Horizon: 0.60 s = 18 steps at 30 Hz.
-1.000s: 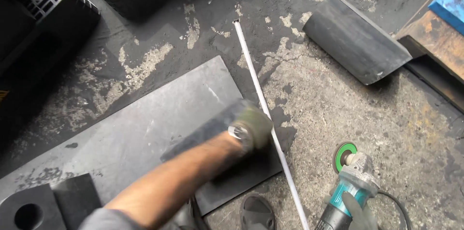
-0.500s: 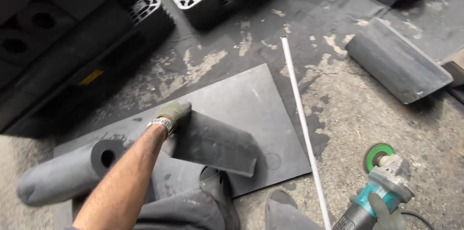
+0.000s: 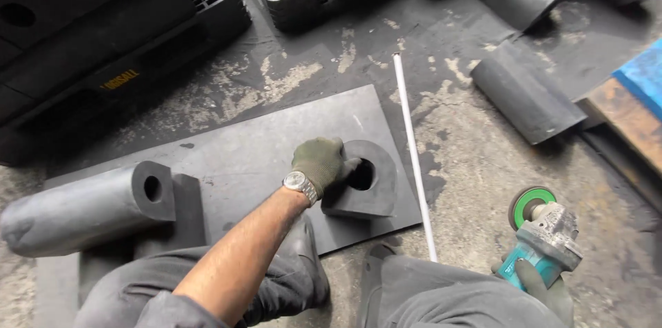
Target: Measuring and grinding large rubber components with an angle grinder.
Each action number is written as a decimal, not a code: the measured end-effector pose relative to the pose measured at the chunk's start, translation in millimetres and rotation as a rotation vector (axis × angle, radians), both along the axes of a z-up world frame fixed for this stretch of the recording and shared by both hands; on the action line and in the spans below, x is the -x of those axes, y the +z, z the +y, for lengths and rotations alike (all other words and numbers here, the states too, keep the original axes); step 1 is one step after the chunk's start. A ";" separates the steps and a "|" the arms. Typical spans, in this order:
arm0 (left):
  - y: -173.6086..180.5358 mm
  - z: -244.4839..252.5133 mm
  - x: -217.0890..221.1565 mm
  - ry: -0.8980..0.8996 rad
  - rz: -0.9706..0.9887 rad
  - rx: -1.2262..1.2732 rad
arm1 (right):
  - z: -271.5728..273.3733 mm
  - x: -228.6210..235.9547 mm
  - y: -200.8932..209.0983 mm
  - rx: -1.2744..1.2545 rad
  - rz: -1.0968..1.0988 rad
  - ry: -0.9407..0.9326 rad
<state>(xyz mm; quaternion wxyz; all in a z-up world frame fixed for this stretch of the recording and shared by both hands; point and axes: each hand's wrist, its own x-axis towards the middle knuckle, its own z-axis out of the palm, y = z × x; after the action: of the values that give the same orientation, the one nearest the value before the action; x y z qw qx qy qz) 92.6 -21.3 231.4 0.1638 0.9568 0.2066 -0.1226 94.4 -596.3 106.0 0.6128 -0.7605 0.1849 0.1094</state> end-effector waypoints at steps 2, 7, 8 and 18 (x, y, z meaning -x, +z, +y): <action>-17.9 5.9 -13.7 -0.037 0.012 -0.043 | -11.1 -30.3 14.0 0.062 -0.027 0.023; -35.3 22.0 -2.0 -0.113 0.073 -0.186 | -10.5 -40.7 36.8 0.167 -0.066 0.096; -39.8 18.1 -1.0 -0.090 0.059 -0.176 | -22.0 -44.9 41.0 0.147 -0.061 0.111; -43.9 5.5 -4.6 0.037 0.066 -0.149 | -101.7 -40.7 81.7 -0.063 -0.056 0.214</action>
<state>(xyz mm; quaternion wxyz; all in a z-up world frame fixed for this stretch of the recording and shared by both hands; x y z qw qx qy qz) 97.2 -15.8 187.5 0.0875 0.9578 0.2383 -0.1352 135.1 -698.0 187.7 0.6262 -0.7589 0.0817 0.1588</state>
